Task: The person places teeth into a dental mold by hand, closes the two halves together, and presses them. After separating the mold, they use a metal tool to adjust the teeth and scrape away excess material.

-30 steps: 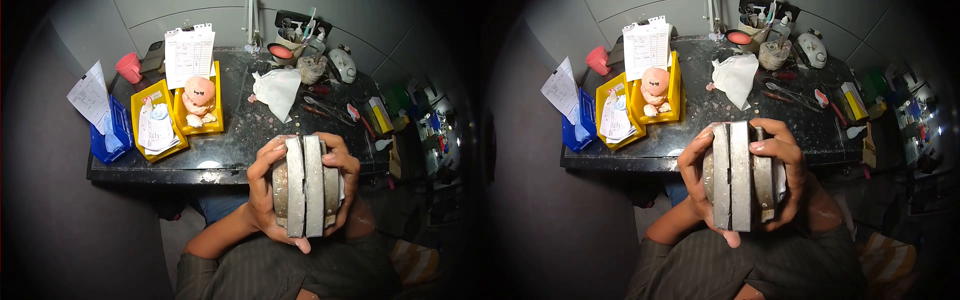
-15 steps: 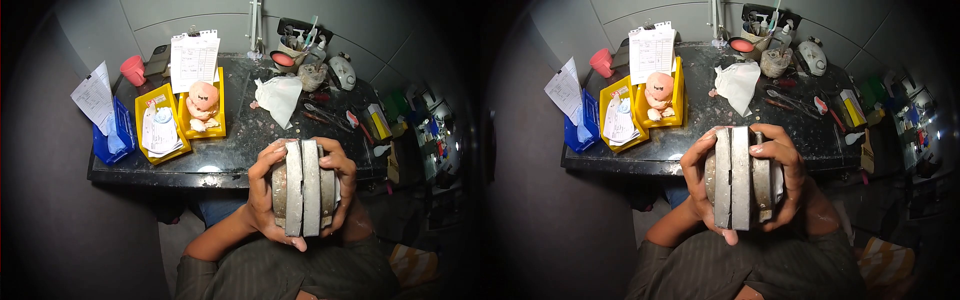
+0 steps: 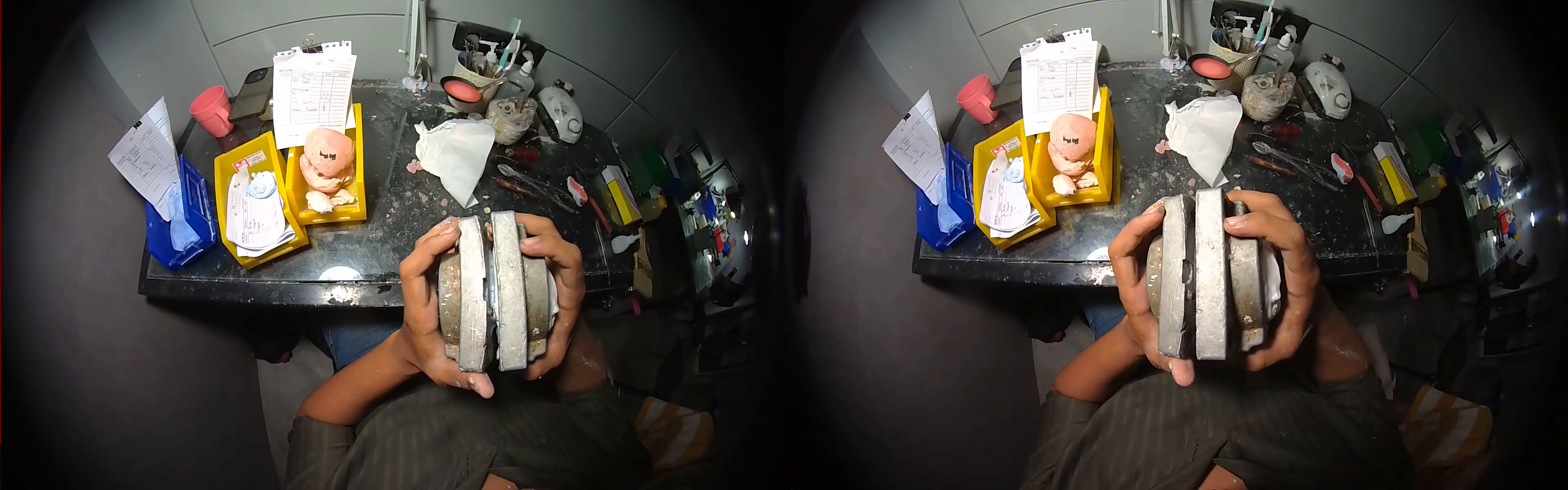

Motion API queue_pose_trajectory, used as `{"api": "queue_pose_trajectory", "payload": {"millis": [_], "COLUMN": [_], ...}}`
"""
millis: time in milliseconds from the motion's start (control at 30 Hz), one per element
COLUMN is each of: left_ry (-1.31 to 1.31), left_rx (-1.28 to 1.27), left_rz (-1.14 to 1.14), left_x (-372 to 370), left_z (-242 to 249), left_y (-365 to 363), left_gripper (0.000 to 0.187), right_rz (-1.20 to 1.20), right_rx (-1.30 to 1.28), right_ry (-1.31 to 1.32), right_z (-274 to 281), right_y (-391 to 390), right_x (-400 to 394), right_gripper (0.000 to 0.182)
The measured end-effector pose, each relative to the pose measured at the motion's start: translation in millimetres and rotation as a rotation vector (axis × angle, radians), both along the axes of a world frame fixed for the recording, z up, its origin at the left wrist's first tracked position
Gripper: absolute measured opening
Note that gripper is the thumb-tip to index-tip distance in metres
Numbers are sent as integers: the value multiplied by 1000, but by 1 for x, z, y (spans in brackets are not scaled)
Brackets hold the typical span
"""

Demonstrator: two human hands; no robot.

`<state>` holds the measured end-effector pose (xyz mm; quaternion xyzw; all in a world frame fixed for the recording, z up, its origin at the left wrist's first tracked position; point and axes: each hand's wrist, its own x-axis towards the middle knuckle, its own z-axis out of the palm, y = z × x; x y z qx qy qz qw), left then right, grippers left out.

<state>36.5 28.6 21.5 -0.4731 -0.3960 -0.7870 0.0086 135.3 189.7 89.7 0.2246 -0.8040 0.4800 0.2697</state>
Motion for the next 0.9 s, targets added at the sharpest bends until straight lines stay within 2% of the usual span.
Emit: {"api": "queue_pose_trajectory", "payload": {"millis": [500, 567, 733, 800, 900], "left_ry": [-62, -96, -117, -214, -176], "left_rx": [-25, -25, 4, 11, 36], "left_rz": [-22, -31, -42, -89, -94], "left_x": [-4, -3, -3, -2, -8], "left_z": [-11, -13, -17, -18, -21], "left_y": [4, 5, 10, 11, 12], "left_gripper": [148, 148, 150, 150, 151], "right_rz": [0, -41, -112, -116, -117], "right_rx": [-83, -212, -168, -163, -198], "right_ry": [9, -19, -34, -43, -43], "right_z": [-9, -11, -8, -8, -11], "right_y": [1, -5, -8, -8, -7], "right_x": [-12, -11, -16, -17, -20], "right_gripper": [121, 116, 112, 111, 113]}}
